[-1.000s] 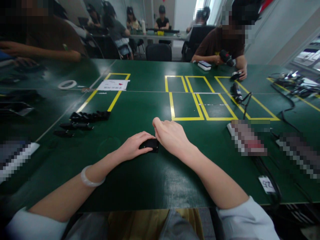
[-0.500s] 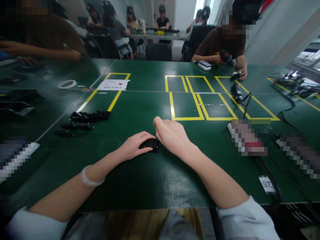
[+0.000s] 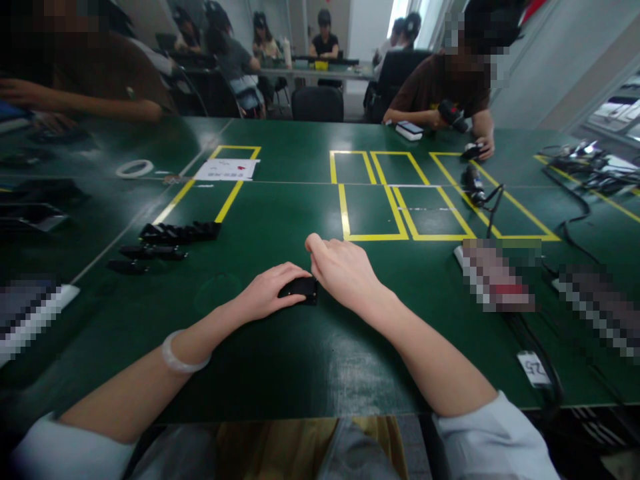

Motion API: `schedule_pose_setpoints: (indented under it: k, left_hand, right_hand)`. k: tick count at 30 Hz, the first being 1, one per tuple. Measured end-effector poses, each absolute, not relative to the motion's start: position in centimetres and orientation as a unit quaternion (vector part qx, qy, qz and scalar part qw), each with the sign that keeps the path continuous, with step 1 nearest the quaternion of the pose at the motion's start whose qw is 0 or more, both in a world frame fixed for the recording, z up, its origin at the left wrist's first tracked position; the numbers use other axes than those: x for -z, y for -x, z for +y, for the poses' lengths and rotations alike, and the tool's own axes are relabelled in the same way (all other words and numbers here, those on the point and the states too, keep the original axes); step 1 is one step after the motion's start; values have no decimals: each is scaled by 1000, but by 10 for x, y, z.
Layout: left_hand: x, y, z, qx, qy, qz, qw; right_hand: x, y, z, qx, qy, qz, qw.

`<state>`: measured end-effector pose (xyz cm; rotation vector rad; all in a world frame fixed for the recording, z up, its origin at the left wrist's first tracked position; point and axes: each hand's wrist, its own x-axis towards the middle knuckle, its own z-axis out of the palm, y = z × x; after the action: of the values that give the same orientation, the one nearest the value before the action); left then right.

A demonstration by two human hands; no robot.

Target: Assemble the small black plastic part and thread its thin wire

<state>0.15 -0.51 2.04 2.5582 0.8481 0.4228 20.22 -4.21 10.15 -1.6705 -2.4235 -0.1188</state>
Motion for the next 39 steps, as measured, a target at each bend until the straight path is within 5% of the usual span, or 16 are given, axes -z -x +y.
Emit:
schedule_pose_setpoints:
  k: [39]
  left_hand:
    - [-20, -2, -5, -159, -920, 297, 202]
  right_hand:
    - [-98, -202, -41, 68, 571, -814, 79]
